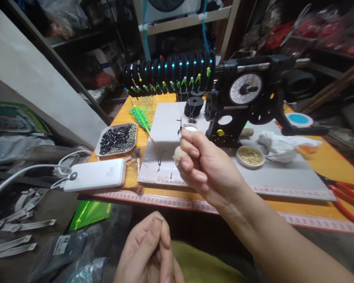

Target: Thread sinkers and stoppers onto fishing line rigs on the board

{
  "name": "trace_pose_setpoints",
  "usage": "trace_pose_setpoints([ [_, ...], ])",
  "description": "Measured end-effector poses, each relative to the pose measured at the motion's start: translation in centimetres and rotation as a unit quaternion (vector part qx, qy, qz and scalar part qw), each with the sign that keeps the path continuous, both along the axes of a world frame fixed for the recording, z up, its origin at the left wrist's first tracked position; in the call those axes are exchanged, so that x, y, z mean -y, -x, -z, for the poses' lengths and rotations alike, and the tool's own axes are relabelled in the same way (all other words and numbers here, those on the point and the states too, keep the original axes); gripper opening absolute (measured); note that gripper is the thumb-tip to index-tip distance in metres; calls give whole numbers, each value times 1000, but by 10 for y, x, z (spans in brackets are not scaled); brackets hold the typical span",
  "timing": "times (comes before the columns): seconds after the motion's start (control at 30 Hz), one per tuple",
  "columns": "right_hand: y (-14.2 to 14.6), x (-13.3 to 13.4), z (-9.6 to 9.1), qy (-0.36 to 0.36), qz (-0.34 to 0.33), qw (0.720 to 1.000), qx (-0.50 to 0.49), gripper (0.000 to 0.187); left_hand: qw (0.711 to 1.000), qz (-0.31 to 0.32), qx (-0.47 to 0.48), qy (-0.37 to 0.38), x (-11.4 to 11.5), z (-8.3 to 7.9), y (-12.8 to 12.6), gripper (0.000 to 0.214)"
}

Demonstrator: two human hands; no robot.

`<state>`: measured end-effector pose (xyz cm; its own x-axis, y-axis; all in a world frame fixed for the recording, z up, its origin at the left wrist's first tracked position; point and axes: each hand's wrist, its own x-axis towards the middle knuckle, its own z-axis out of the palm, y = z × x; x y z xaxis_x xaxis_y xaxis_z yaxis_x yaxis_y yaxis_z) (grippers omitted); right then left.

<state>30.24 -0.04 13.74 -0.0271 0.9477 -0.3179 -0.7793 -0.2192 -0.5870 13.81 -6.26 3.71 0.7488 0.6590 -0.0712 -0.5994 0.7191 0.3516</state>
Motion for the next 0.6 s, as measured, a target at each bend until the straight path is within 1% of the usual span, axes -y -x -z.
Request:
trace_pose_setpoints([
  [0.13,0,0,-1,0,1,1000,5,50,1000,1,25,-8,3,2,-3,43],
  [0.2,1,1,-2,5,4,1000,9,50,999,-10,45,-12,5,6,-6,44],
  [0.33,1,1,-3,15,4,1000,9,52,995,-47,84,-16,11,17,-9,52],
  [0.4,1,1,-2,16,5,1000,6,53,997,-30,64,-22,12,19,-6,50],
  [0.5,-1,1,0,18,5,1000,4,53,999,11,17,-25,10,16,0,42],
  [0.53,-1,0,0,20,6,1000,4,53,1000,17,5,-17,10,15,2,41],
  [0.6,0,0,1,24,6,1000,7,54,1000,16,10,-6,9,14,3,40],
])
